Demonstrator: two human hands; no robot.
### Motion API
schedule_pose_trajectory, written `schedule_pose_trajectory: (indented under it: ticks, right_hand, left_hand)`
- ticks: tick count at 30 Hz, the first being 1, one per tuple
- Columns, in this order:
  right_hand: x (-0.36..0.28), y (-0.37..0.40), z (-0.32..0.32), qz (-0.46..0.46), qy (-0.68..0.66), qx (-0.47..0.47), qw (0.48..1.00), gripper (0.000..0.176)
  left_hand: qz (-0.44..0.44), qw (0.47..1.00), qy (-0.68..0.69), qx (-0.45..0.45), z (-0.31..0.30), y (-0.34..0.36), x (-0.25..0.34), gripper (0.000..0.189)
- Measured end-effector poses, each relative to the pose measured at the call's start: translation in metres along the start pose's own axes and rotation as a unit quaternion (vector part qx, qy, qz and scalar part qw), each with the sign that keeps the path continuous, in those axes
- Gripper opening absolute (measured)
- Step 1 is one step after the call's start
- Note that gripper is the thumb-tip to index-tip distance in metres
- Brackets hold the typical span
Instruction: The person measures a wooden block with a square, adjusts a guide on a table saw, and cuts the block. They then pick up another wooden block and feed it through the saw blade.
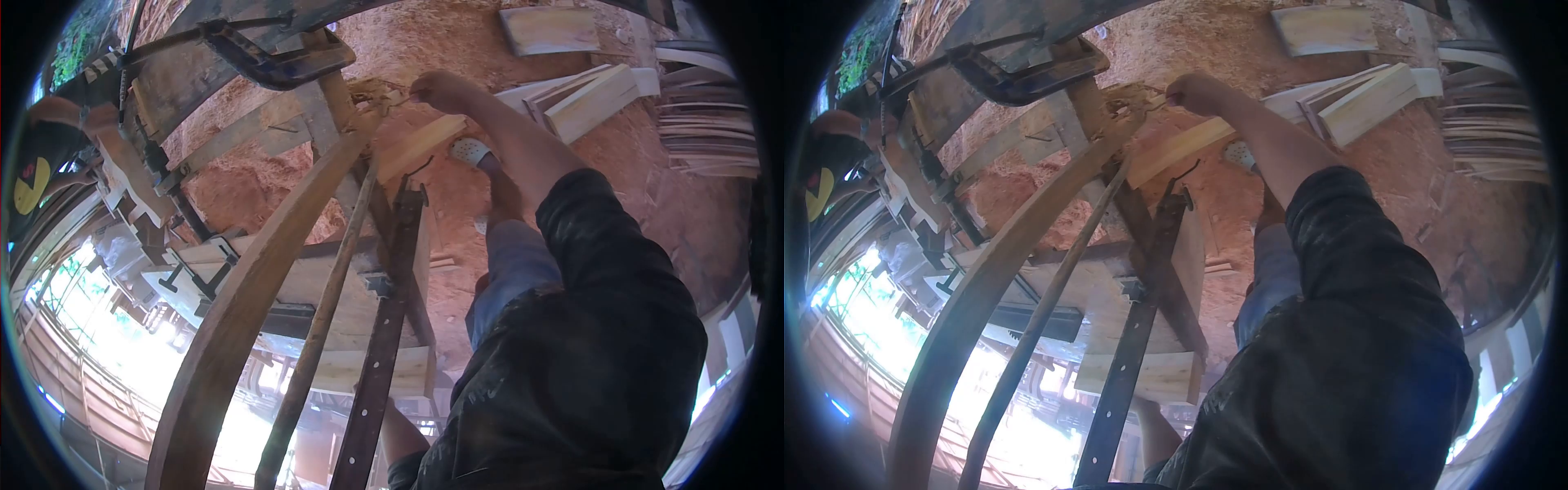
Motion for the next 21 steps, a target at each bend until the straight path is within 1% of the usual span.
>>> schedule_pose_trajectory:
  ticks: [1,7,10,13,16,19,21]
  right_hand:
    - [0.003,-0.003,0.003,-0.012,0.016,-0.008,1.0,0.025]
    - [0.007,-0.011,0.012,0.027,0.054,-0.067,0.996,0.021]
    - [0.004,-0.012,0.012,0.041,0.063,-0.061,0.995,0.02]
    - [0.002,-0.014,0.013,0.031,0.083,-0.052,0.995,0.019]
    - [-0.003,-0.017,0.014,0.045,0.126,-0.05,0.99,0.018]
    - [-0.009,-0.015,0.01,0.041,0.12,-0.039,0.991,0.016]
    - [-0.009,-0.018,0.01,0.048,0.152,-0.068,0.985,0.015]
  left_hand:
    - [0.0,1.0,0.0,0.001,-0.001,0.001,-0.001,0.065]
    - [-0.003,1.0,-0.001,0.003,-0.003,0.002,-0.002,0.065]
    - [-0.005,1.0,0.0,0.003,-0.002,0.002,-0.001,0.065]
    - [-0.005,1.0,0.001,0.004,-0.002,0.002,-0.001,0.065]
    - [-0.006,1.0,0.002,0.004,-0.003,0.003,0.0,0.065]
    - [-0.008,1.0,0.005,0.004,-0.004,0.003,0.0,0.066]
    - [-0.005,1.0,0.006,0.007,-0.005,0.005,-0.001,0.066]
Point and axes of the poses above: each hand's wrist, its own y-axis away from the middle knuckle, its own z-axis out of the palm, x = y × z, the point moved 5 cm from there along -y, towards the middle knuckle, and after that the axes turned 10 degrees about -z, right-handed, at the moved point
